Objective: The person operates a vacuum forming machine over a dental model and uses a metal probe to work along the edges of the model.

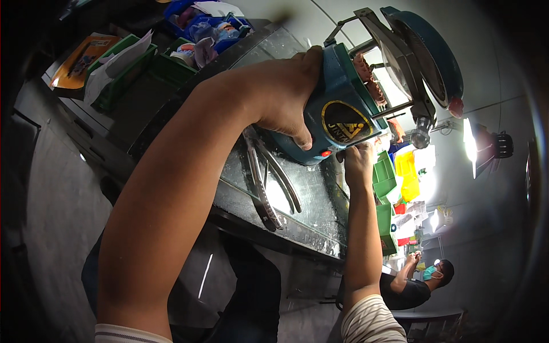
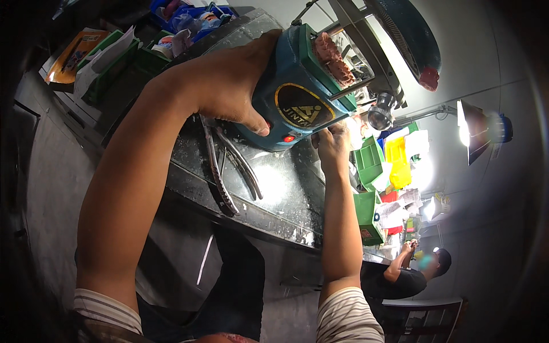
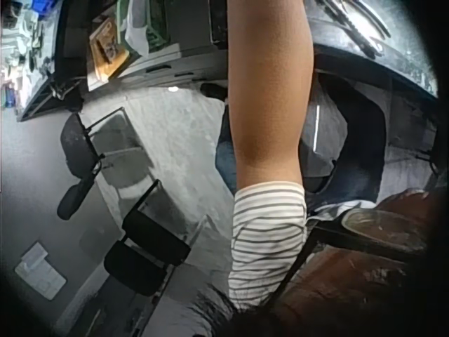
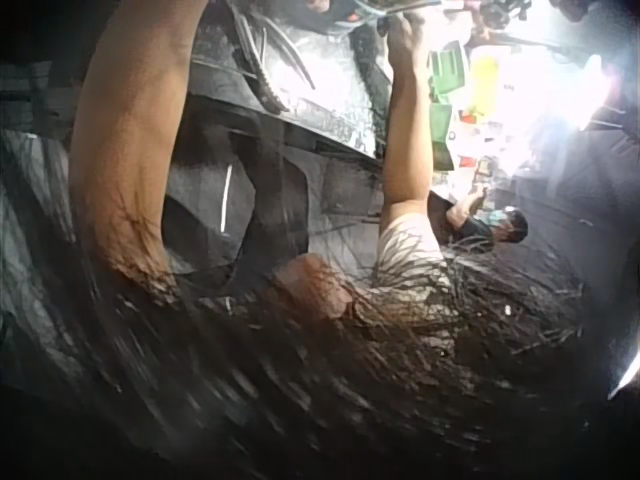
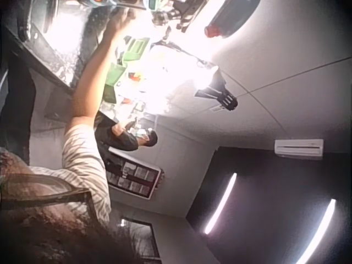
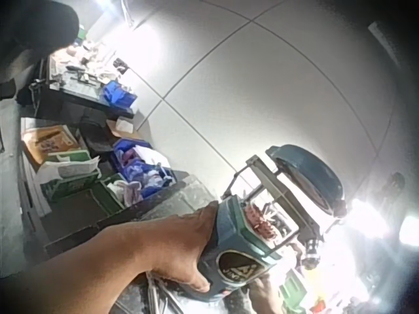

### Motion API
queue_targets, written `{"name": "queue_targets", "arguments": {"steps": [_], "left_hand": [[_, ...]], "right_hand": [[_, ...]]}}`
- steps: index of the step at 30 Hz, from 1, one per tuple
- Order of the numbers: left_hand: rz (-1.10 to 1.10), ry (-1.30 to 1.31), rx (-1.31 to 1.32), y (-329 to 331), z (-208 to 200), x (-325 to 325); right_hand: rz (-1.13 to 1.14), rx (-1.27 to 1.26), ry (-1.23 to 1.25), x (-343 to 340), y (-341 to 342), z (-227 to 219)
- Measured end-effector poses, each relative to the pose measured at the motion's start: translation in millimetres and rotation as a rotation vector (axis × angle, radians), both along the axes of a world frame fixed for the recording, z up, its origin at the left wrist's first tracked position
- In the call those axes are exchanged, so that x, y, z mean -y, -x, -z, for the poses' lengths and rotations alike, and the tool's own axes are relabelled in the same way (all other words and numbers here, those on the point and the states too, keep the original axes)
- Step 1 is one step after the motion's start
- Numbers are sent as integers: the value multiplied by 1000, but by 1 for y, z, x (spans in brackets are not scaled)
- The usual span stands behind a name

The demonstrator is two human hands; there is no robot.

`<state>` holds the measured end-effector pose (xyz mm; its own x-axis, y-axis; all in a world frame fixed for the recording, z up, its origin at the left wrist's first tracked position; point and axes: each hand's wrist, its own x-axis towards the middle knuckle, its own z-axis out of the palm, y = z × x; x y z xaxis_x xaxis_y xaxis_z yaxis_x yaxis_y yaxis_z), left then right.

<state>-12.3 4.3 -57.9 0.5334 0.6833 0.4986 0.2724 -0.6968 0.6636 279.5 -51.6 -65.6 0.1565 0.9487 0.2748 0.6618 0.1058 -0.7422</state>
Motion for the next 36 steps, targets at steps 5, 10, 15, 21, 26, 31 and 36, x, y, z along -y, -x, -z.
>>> {"name": "queue_targets", "arguments": {"steps": [5, 10, 15, 21, 26, 31, 36], "left_hand": [[-11, 20, -9, -1, 2, -1], [-29, 4, -12, -2, 0, -1], [-3, -33, -2, 0, 0, -1], [20, -28, 27, -2, 5, -3], [7, -83, 52, 3, 12, -5], [60, -14, 93, -2, 4, -4], [34, -207, 120, -3, 13, -8]], "right_hand": [[6, -6, 5, -1, -3, 2], [1, -28, -6, -3, -5, 1], [30, -50, 3, -5, -9, 6], [76, 15, 15, -6, -23, 10], [11, -140, -26, -11, -15, 14], [-57, -215, -26, -11, -21, 5], [-90, -326, 37, 10, 2, -36]]}}
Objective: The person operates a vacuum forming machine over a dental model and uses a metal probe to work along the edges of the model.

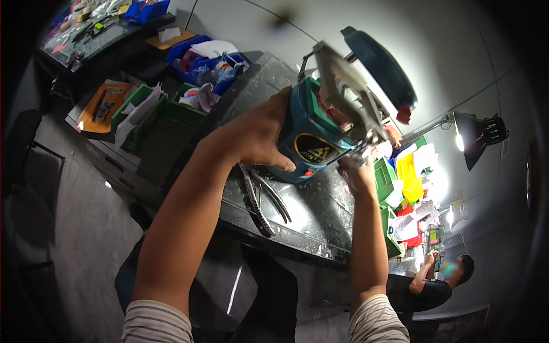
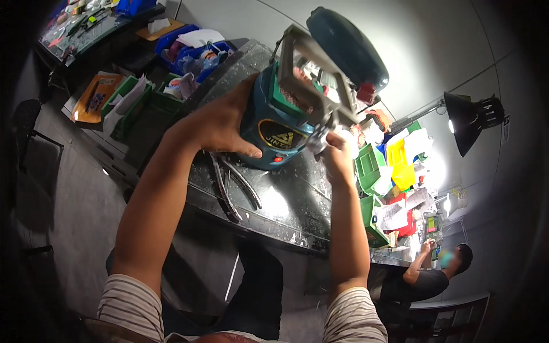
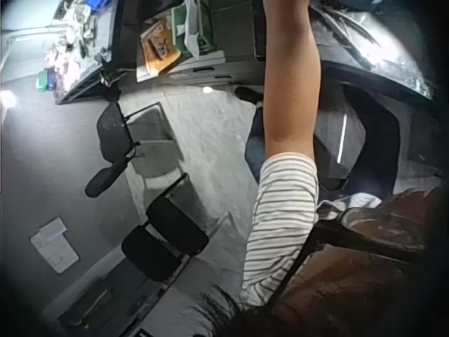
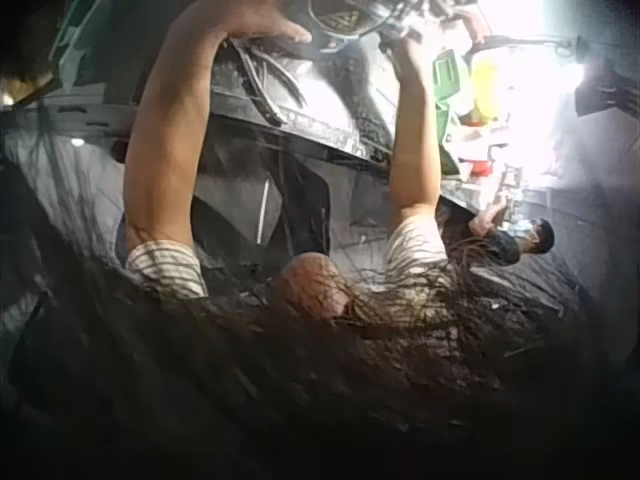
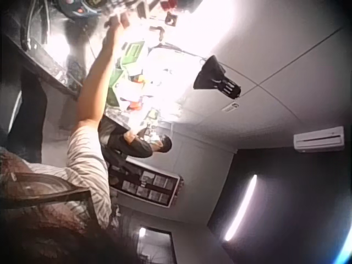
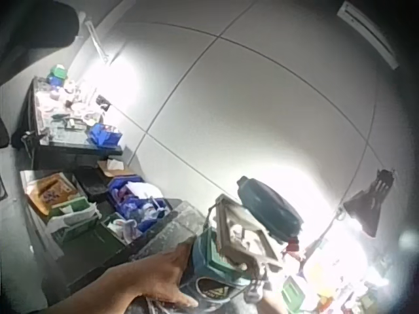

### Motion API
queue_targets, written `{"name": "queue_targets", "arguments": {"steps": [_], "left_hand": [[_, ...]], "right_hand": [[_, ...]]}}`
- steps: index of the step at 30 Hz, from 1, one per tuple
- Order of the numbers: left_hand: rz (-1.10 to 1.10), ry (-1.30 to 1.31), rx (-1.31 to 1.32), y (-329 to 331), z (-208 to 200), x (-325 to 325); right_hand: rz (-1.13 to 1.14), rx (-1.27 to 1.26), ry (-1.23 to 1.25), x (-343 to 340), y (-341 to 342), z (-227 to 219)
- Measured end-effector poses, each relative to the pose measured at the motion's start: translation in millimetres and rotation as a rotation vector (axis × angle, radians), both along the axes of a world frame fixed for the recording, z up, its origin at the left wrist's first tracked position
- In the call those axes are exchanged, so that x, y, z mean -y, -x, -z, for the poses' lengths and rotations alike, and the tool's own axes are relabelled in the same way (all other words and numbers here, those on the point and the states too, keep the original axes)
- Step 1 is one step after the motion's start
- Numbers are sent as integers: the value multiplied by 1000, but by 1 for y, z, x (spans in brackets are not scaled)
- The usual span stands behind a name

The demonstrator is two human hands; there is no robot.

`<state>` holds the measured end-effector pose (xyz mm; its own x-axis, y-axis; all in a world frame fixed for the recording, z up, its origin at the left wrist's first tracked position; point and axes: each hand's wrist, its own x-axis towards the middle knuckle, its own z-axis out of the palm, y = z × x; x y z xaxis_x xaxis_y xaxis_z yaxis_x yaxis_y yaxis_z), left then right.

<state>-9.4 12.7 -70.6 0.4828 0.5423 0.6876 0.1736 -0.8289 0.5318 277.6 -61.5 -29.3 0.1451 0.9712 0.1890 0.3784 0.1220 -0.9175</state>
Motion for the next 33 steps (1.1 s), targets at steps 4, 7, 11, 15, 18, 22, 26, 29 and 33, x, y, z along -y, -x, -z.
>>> {"name": "queue_targets", "arguments": {"steps": [4, 7, 11, 15, 18, 22, 26, 29, 33], "left_hand": [[81, 99, 109, 5, -17, 8], [30, 266, 8, 8, -32, 14], [39, 270, 7, 10, -29, 10], [43, 290, 14, 11, -34, 14], [-20, 295, -32, 11, -35, 16], [-32, 238, -30, 7, -36, 17], [-32, 308, -32, 9, -37, 19], [-37, 334, -33, 9, -37, 21], [-30, 304, -10, 8, -33, 18]], "right_hand": [[13, -373, 346, 6, -25, -68], [1, -395, 457, 1, -27, -96], [7, -492, 589, -4, -28, -94], [-1, -435, 488, -2, -31, -80], [-184, -507, 274, 25, -21, -53], [-181, 210, 41, 61, 12, 5], [-1, 381, -69, 56, 65, 17], [152, 525, -156, 55, 81, 9], [85, 404, -127, 54, 78, 13]]}}
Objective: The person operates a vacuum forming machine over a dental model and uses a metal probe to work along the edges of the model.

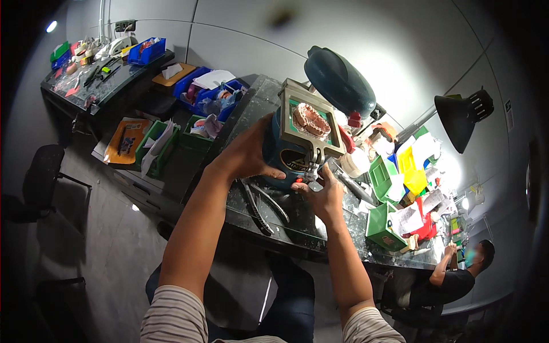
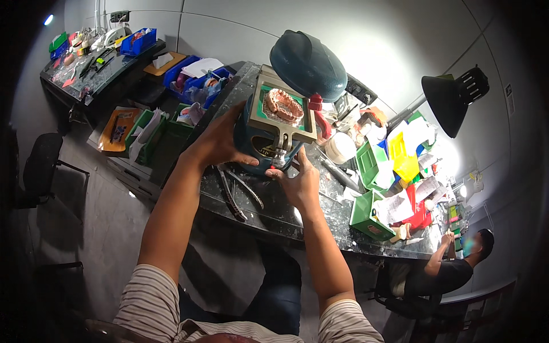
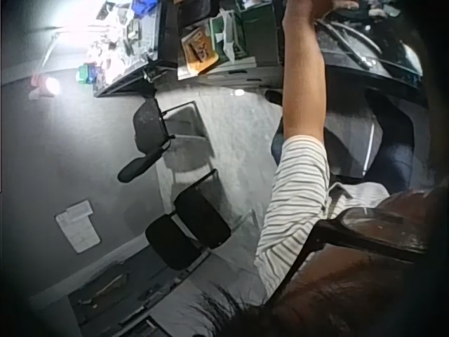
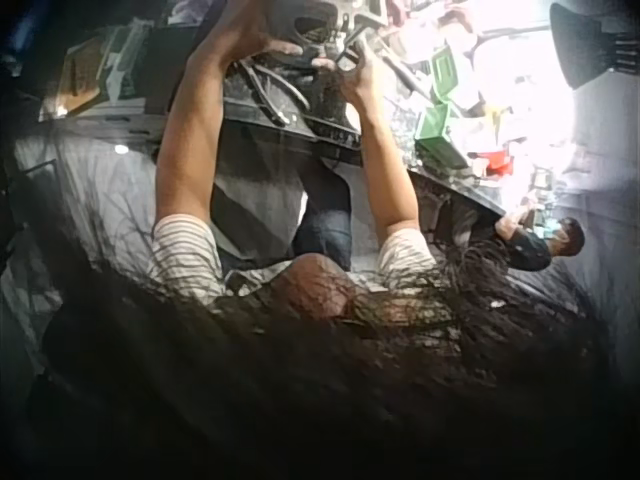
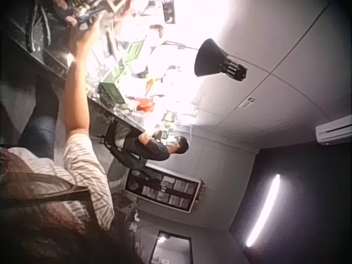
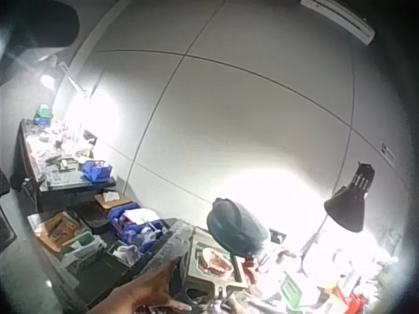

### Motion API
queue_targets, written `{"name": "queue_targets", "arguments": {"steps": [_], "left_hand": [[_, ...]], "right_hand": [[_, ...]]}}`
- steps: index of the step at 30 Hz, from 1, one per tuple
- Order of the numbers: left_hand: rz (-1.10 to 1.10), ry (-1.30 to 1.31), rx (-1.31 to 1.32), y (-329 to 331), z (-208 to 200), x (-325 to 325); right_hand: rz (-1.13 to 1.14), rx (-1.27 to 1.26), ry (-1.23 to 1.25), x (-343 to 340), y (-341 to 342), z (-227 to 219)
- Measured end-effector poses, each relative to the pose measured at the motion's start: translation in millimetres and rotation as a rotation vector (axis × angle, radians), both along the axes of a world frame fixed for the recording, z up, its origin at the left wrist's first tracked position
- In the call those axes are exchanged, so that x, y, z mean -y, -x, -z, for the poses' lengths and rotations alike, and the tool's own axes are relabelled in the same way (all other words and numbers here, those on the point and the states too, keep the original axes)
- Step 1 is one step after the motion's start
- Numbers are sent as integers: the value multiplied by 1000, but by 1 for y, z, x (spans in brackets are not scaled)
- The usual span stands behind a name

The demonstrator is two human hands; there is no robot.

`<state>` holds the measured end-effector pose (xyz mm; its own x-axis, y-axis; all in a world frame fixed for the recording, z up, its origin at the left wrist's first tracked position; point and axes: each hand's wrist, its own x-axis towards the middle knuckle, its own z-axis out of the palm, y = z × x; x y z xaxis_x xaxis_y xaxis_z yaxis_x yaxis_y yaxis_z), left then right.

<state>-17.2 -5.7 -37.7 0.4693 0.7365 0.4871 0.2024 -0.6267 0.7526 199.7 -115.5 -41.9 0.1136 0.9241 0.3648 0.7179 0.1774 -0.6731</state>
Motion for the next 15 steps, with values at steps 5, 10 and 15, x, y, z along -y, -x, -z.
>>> {"name": "queue_targets", "arguments": {"steps": [5, 10, 15], "left_hand": [[2, 16, -10, 1, -2, 1], [-19, 10, -24, 0, -4, 3], [32, 26, 2, 4, -5, 1]], "right_hand": [[48, 92, -53, -1, -2, 3], [118, 275, -108, -3, -5, 12], [189, 328, -113, 8, -5, 6]]}}
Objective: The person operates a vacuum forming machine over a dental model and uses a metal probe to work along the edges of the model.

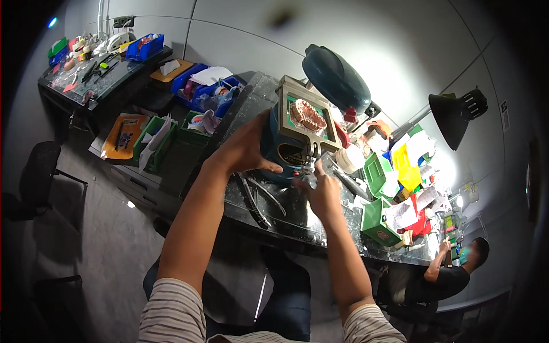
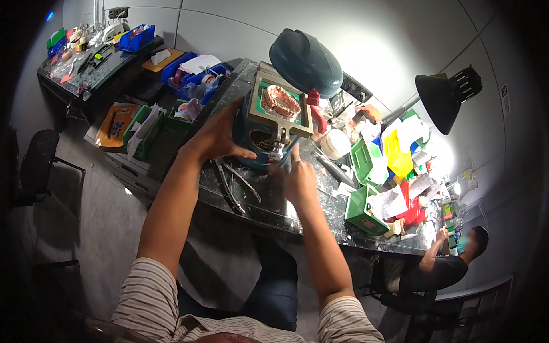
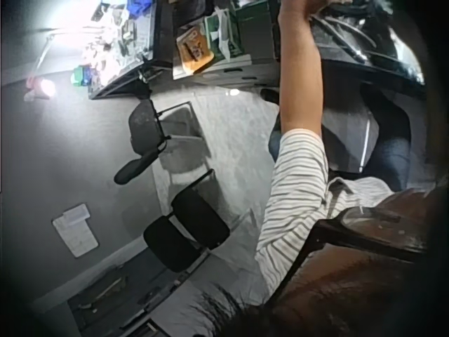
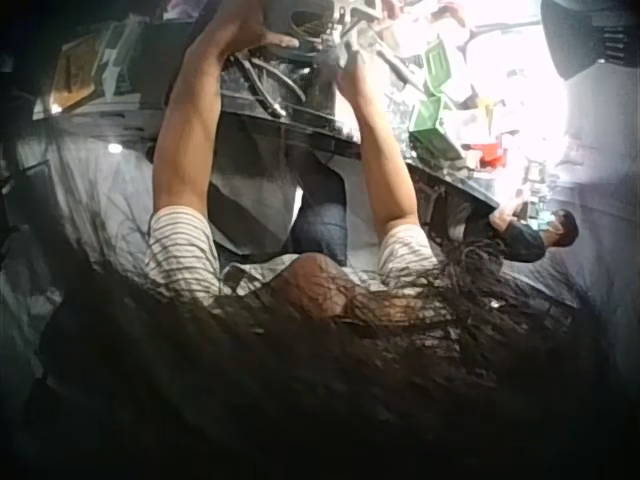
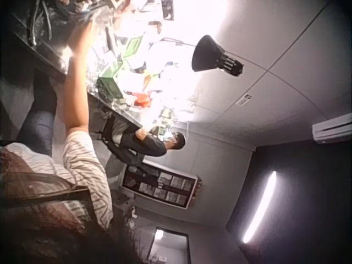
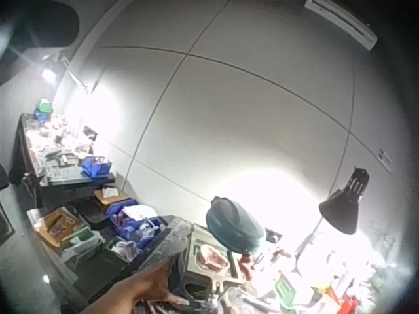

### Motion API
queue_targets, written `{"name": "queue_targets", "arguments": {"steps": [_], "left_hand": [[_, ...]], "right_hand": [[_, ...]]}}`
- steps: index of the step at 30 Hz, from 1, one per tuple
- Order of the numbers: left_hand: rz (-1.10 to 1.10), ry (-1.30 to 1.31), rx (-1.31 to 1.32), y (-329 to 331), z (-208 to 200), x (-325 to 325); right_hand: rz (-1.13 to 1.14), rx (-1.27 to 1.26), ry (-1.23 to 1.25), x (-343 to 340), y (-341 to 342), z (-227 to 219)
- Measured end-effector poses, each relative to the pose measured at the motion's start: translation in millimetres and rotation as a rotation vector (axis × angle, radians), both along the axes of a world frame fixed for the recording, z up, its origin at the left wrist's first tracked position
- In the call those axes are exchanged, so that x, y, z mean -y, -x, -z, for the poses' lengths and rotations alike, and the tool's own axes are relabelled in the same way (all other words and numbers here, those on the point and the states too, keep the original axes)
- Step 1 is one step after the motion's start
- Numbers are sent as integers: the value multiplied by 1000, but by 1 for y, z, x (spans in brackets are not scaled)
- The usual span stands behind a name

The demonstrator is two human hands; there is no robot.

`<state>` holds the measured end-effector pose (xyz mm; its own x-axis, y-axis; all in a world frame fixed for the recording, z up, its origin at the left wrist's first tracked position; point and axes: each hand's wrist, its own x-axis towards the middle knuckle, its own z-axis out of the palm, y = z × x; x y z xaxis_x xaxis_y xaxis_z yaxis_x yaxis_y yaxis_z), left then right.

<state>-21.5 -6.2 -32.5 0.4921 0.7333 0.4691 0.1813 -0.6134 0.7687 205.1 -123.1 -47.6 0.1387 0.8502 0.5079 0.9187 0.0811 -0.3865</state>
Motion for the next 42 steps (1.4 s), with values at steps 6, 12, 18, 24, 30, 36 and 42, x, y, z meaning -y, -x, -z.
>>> {"name": "queue_targets", "arguments": {"steps": [6, 12, 18, 24, 30, 36, 42], "left_hand": [[1, -57, -12, -5, 0, 1], [17, -31, 5, -5, 6, -1], [19, -49, 22, 0, 5, -2], [5, -7, -13, -1, 5, -1], [-2, 19, -15, -3, 11, -5], [1, -21, -7, -2, 9, -3], [31, -14, 36, -4, 6, -1]], "right_hand": [[-138, 237, -664, 33, 41, -144], [-152, 314, -678, -5, 45, -144], [-126, 250, -683, -4, 35, -145], [61, 78, -561, -3, -29, -143], [127, 124, -547, -33, -94, -142], [115, 120, -505, -76, -128, -136], [70, 196, -362, -74, -143, -124]]}}
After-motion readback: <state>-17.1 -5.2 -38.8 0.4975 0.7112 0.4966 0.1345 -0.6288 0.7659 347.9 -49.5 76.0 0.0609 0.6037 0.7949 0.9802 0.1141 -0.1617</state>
